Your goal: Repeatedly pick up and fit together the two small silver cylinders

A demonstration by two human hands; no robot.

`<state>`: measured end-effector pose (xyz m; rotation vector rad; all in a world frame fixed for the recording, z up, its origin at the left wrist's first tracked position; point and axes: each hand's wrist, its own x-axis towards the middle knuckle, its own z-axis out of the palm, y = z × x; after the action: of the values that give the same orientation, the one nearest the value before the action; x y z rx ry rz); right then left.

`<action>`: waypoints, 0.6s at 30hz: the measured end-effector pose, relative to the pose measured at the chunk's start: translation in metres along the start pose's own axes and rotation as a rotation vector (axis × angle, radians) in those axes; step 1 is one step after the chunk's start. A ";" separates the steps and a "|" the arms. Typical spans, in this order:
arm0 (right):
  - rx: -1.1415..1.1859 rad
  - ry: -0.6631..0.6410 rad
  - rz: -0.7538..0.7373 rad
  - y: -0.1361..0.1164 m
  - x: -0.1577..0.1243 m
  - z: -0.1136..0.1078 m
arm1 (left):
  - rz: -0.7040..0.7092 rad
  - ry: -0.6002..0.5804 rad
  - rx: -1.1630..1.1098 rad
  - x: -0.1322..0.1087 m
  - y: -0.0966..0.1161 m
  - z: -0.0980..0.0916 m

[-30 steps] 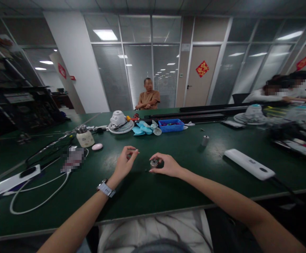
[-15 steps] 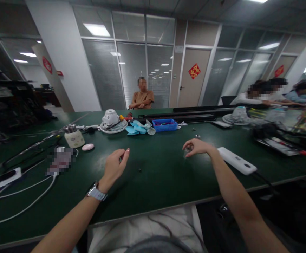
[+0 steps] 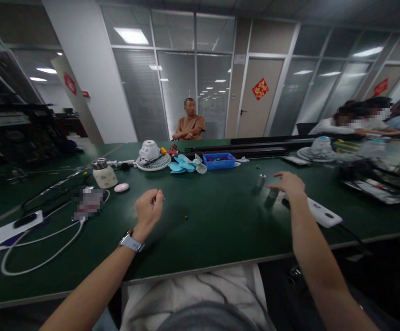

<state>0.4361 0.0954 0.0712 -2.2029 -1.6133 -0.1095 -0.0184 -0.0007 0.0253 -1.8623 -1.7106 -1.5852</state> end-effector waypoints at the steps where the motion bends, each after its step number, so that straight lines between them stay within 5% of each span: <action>1: 0.023 0.093 -0.089 -0.016 -0.008 -0.002 | -0.031 -0.008 -0.025 0.000 -0.001 0.001; 4: 0.227 0.158 -0.564 -0.081 -0.043 0.004 | -0.146 -0.024 -0.097 0.000 0.000 0.003; 8: 0.456 -0.196 -1.040 -0.161 -0.097 0.044 | -0.201 -0.010 -0.128 -0.002 0.002 0.003; 13: 0.498 -0.385 -1.117 -0.189 -0.132 0.087 | -0.150 -0.051 -0.037 -0.005 0.000 0.008; 18: 0.523 -0.398 -1.103 -0.178 -0.129 0.093 | -0.098 -0.078 -0.012 -0.006 0.002 0.009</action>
<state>0.2119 0.0580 -0.0031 -0.8061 -2.5240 0.4172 -0.0102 0.0007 0.0179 -1.8969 -1.8563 -1.5802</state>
